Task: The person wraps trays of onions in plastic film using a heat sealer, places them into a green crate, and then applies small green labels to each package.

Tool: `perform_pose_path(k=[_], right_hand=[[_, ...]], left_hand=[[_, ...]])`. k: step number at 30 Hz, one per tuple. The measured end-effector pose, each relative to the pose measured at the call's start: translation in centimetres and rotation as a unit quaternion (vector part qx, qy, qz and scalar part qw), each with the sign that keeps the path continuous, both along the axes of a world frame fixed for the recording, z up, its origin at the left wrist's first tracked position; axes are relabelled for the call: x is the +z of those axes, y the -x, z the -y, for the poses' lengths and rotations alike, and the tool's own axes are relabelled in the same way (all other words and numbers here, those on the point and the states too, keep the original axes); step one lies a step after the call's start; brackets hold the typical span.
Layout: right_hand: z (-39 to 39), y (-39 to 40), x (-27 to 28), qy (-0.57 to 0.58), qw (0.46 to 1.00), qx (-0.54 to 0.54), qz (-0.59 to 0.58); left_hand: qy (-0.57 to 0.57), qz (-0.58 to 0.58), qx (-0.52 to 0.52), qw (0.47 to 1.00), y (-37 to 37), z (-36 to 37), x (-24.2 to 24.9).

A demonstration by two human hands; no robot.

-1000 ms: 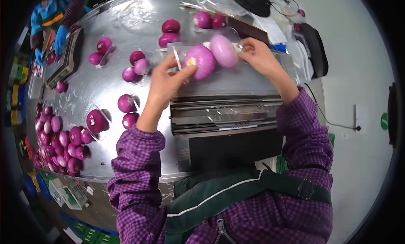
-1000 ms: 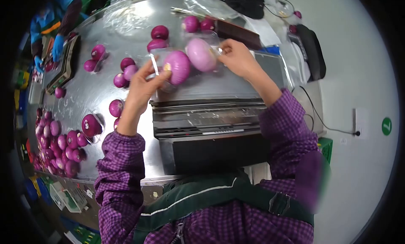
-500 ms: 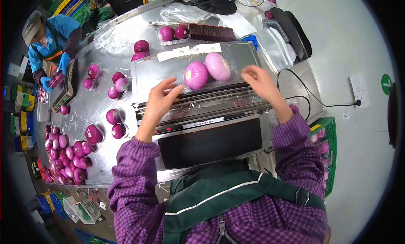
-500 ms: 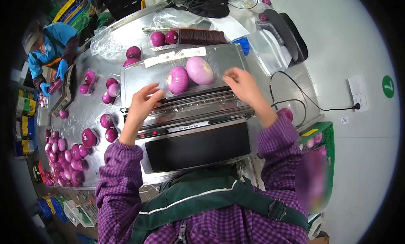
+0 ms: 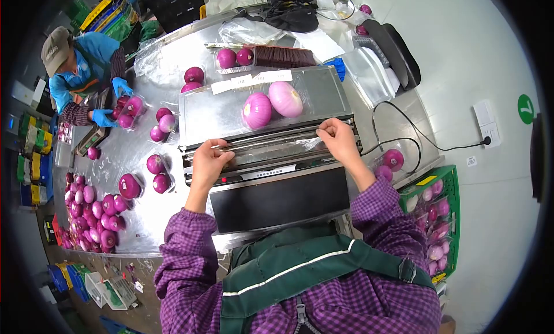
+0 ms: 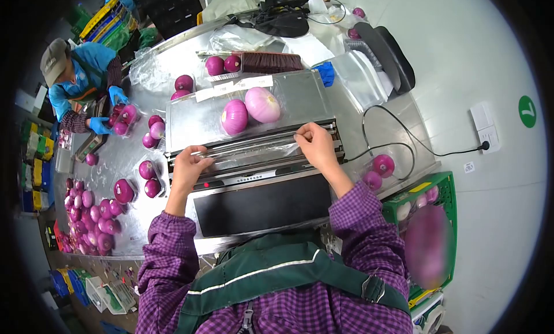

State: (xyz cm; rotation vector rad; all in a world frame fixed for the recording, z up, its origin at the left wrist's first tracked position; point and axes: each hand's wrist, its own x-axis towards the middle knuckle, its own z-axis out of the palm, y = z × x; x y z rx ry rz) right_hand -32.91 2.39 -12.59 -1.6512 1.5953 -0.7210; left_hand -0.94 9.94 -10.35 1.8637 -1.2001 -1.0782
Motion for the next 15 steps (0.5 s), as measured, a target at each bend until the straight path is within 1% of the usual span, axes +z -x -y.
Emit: perform_pose_path(k=[1, 2, 3, 4, 6, 7, 9, 10, 13, 14, 15], right_hand=[[-0.2, 0.2, 0.6, -0.046, 0.988, -0.01, 0.149], [-0.4, 0.6, 1.2, -0.092, 0.951, -0.019, 0.294], [-1.2, 1.3, 2.2, -0.113, 0.943, -0.003, 0.313], [-1.9, 1.8, 2.6, -0.112, 0.943, -0.004, 0.313], [-3.4, 2.5, 3.0, -0.209, 0.917, -0.006, 0.339], [-3.7, 2.7, 3.1, -0.21, 0.917, -0.007, 0.339], [-4.1, 2.9, 3.3, -0.265, 0.862, -0.013, 0.431], [-4.0, 2.8, 3.5, -0.266, 0.862, -0.015, 0.431], [-3.7, 2.7, 4.0, -0.268, 0.854, 0.006, 0.447], [-3.5, 2.7, 4.1, -0.275, 0.842, 0.012, 0.463], [-3.3, 2.7, 4.2, -0.283, 0.831, 0.018, 0.479]], left_hand=[[-0.007, -0.054, 0.017, 0.998, -0.1, -0.9, 1.2], [-0.013, -0.109, 0.033, 0.993, -0.3, -1.8, 2.0], [-0.017, -0.1, 0.011, 0.995, -1.0, -2.8, 2.3], [-0.017, -0.142, 0.03, 0.989, -1.1, -4.1, 3.1], [-0.029, -0.175, 0.025, 0.984, -2.0, -6.1, 2.3], [-0.058, -0.201, 0.018, 0.978, -1.9, -6.6, 2.1], [-0.099, -0.241, 0.014, 0.965, -1.2, -7.1, 2.3], [-0.1, -0.241, 0.013, 0.965, -1.4, -6.8, 2.5], [-0.192, -0.314, -0.038, 0.929, -2.1, -6.0, 2.7], [-0.192, -0.314, -0.037, 0.929, -2.2, -5.8, 2.4], [-0.212, -0.356, -0.058, 0.908, -2.2, -5.6, 2.0]])
